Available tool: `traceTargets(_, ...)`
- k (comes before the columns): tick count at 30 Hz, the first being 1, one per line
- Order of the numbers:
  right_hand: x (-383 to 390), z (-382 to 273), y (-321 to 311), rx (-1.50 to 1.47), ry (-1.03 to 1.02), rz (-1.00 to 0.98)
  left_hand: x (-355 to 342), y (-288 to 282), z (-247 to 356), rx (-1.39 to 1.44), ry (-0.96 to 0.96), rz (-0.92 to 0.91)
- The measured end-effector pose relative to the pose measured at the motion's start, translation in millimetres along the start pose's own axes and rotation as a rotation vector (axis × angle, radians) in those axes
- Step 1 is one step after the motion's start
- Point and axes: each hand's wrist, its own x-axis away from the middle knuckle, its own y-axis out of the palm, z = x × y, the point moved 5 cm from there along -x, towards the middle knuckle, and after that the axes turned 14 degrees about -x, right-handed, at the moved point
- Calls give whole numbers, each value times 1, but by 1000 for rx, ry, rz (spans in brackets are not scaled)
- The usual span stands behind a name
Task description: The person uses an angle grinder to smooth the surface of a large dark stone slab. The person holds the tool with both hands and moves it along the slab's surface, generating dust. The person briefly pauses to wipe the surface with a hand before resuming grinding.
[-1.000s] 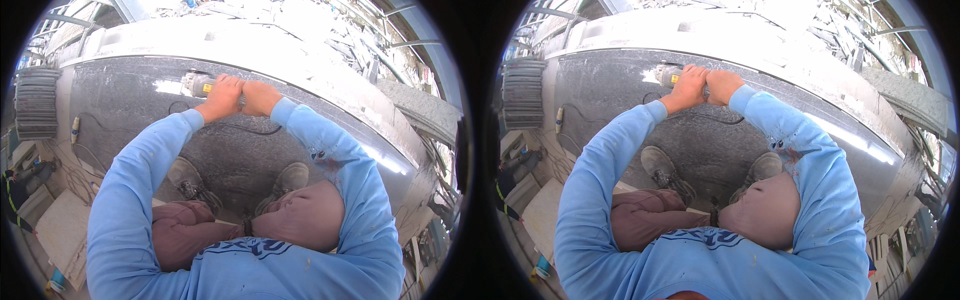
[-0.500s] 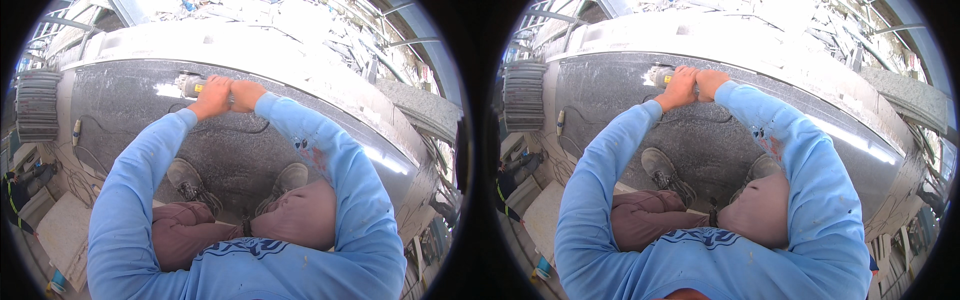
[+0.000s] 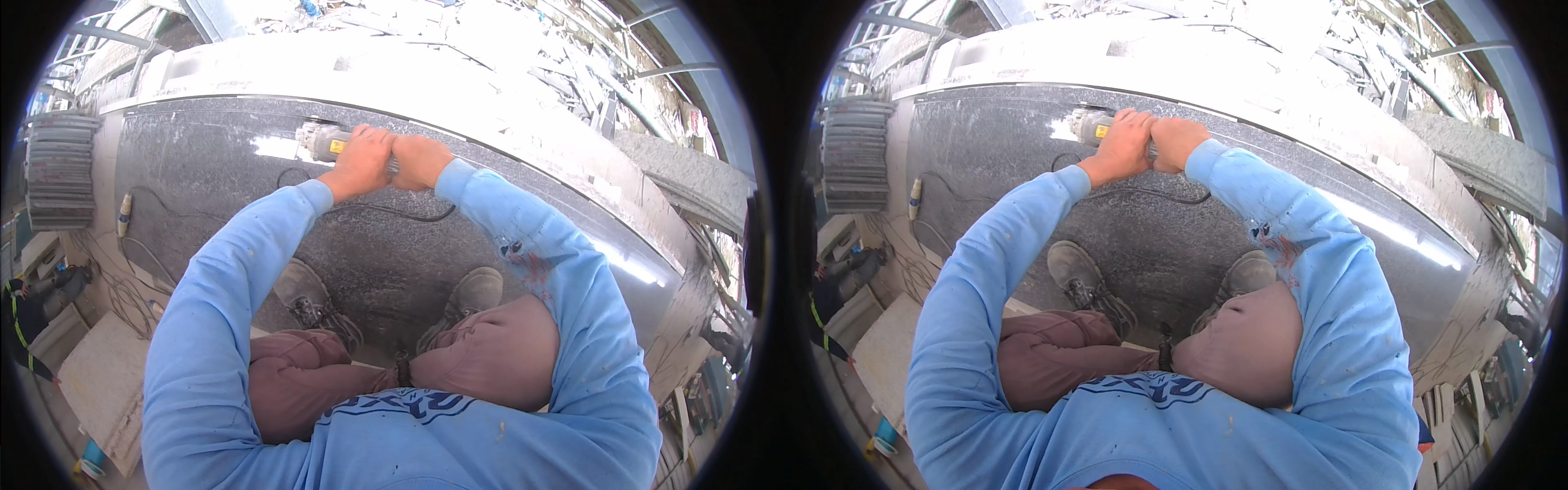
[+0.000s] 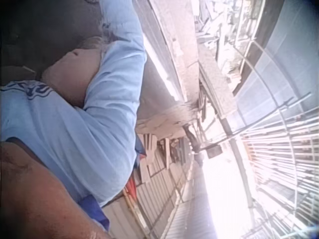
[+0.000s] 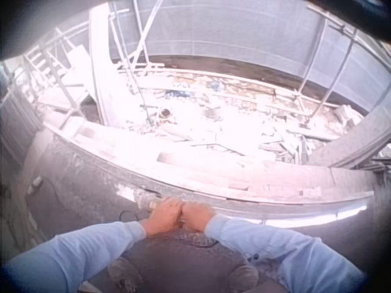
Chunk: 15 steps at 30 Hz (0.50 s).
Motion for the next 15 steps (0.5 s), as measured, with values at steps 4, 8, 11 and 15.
traceTargets(4, -16, -2, 7, -2, -39, 10, 3, 4, -13, -17, -2, -12)
traceTargets(8, -27, -4, 9, -4, -58, 49, 3, 1, -20, -6, -3, 8)
traceTargets(11, -24, -5, 7, -3, -34, 34, 4, -2, -19, -18, 7, -15)
traceTargets(15, -1, 0, 10, -11, -17, -5, 7, -5, 3, 9, 16, -17)
